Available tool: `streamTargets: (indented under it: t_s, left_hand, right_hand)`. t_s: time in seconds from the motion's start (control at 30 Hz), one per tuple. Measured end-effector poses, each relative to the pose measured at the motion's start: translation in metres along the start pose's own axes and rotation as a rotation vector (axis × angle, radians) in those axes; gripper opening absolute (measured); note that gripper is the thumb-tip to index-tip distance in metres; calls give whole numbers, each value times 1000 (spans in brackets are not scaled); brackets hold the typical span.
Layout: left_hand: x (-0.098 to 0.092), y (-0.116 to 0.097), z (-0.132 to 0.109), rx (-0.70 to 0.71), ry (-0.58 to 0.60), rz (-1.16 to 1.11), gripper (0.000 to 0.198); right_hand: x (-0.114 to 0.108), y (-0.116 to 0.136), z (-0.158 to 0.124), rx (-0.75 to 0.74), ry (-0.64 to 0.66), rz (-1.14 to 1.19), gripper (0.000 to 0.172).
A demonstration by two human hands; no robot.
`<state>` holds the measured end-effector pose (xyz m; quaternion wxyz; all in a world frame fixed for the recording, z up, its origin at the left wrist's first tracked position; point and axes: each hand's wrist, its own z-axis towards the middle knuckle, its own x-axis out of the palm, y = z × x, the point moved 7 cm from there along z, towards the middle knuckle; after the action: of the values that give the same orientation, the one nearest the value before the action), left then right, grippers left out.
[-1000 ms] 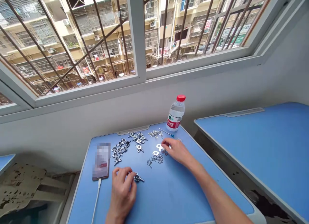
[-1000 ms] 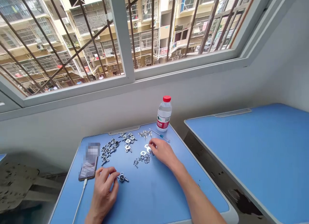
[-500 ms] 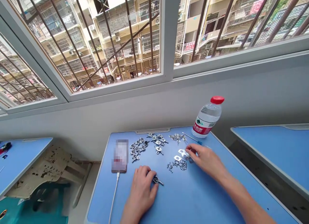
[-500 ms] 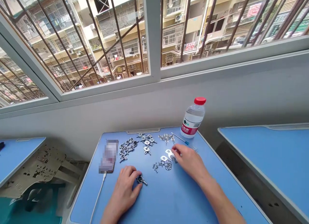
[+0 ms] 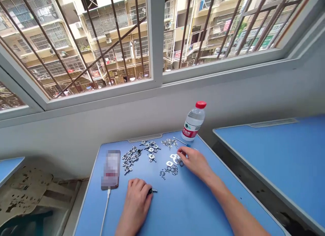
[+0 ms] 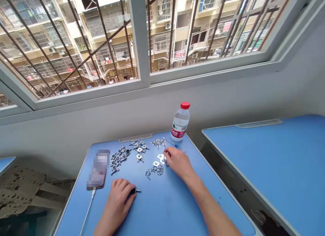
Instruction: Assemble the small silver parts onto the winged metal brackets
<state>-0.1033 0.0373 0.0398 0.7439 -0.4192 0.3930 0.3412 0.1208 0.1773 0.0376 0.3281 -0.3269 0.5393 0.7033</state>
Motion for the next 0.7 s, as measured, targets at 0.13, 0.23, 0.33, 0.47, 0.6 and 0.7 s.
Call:
streamTargets:
  t_s: [0.13, 0.23, 0.33, 0.47, 0.6, 0.7]
  left_hand:
    - [-2, -4, 2, 74, -42, 15, 18]
    - [-4, -5, 3, 77, -74, 28, 17]
    - [-6, -6, 4, 67, -82, 40, 17]
    - [-9, -7, 4, 65, -84, 51, 16]
    - [-9, -6, 5, 63, -89, 57, 16]
    - [-7, -6, 4, 65, -88, 52, 16]
  right_hand:
    - [-7, -7, 4, 59, -28, -23, 20]
    - [-9, -12, 5, 87, -35, -31, 18]
    - [-9, -13, 4, 95, -19, -30, 18]
    - [-6, -11, 3, 91, 4, -27, 19]
    - [-5, -10, 2, 89, 3, -33, 19]
    - [-6, -10, 2, 90, 9, -35, 19]
